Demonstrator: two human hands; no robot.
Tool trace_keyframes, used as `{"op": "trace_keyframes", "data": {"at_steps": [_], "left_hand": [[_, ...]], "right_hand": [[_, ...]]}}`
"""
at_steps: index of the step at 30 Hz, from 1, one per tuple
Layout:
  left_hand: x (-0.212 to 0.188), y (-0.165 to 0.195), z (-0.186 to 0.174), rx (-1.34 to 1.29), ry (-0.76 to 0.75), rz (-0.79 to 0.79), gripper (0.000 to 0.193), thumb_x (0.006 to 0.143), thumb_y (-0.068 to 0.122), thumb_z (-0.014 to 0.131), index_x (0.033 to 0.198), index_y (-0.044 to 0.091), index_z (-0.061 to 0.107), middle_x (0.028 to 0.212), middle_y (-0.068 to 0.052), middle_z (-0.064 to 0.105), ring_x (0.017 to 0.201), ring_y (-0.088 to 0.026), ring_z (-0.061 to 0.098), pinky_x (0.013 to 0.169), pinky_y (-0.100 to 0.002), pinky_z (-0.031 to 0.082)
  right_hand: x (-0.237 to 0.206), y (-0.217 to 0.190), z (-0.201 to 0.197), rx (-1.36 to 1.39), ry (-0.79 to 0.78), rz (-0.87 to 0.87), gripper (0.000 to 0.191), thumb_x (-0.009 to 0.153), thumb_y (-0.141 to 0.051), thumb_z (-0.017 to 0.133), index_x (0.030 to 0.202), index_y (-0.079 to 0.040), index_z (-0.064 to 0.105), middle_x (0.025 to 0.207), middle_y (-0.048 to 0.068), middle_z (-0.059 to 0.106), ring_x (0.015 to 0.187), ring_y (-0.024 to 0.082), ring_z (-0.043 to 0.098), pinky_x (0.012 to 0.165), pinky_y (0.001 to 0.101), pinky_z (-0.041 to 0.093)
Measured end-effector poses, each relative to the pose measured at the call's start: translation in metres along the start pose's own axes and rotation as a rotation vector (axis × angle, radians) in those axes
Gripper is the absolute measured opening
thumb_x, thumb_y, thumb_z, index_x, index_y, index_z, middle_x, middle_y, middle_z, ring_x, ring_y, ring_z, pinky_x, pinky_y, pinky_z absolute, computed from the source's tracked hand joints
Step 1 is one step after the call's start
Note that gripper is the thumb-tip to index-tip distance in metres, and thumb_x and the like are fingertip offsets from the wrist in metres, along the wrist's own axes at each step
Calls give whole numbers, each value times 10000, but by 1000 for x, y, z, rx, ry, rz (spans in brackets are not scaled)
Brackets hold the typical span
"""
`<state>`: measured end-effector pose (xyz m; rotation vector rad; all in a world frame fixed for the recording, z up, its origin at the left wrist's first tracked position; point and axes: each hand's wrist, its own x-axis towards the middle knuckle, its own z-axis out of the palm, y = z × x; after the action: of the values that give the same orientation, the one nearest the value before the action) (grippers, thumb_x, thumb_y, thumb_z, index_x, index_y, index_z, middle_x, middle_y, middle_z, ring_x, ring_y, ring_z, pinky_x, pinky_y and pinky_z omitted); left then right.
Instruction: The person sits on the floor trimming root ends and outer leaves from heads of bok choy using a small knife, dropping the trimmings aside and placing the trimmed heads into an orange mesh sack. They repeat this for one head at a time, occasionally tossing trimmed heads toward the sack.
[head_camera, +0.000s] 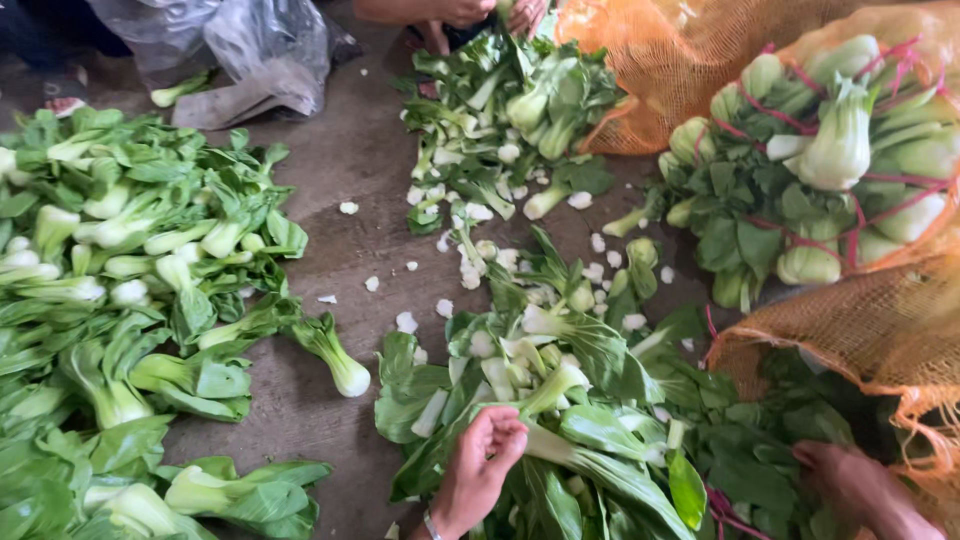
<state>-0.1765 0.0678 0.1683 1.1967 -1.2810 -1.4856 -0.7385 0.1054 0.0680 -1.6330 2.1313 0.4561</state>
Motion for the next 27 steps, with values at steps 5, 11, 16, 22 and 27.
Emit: {"op": "trace_keyframes", "data": {"at_steps": [5,11,16,22,27], "left_hand": [[-2,12,-3,12,-66,9,384,951,237,684,1236,-4,594,1052,-69,719,939,-115,684,839,-267,561],[-1,13,23,-151,-380,-102,502,987,331,662,1339,-3,534,1151,-113,683,1017,-179,679,915,-330,573],[9,23,54,-896,-645,-618,906,922,770,373,1460,43,433,1376,-197,623,1190,-297,661,997,-409,537],[25,36,34,-1121,-237,-288,868,919,706,482,1495,58,434,1418,-137,600,1238,-269,623,1039,-436,512],[9,27,3,-1148,-176,-164,891,915,674,585,1506,24,432,1431,-134,596,1264,-260,606,1083,-423,492]], "right_hand": [[-29,-16,-43,121,136,-21,407,808,-272,777,1208,-272,706,900,70,760,844,247,732,755,383,600],[-99,-103,-143,342,468,89,339,830,-170,820,1158,-146,738,733,83,625,607,217,613,586,337,527],[-139,-226,-147,652,944,-387,187,729,-16,754,911,-51,733,699,57,648,539,172,618,552,305,511],[-151,-301,-102,671,808,-1103,156,667,-91,763,815,-119,725,1008,35,814,806,245,795,717,347,613],[-158,-307,-77,400,749,-1209,232,661,-94,730,878,-174,734,1082,10,776,900,273,757,797,430,584]]}}
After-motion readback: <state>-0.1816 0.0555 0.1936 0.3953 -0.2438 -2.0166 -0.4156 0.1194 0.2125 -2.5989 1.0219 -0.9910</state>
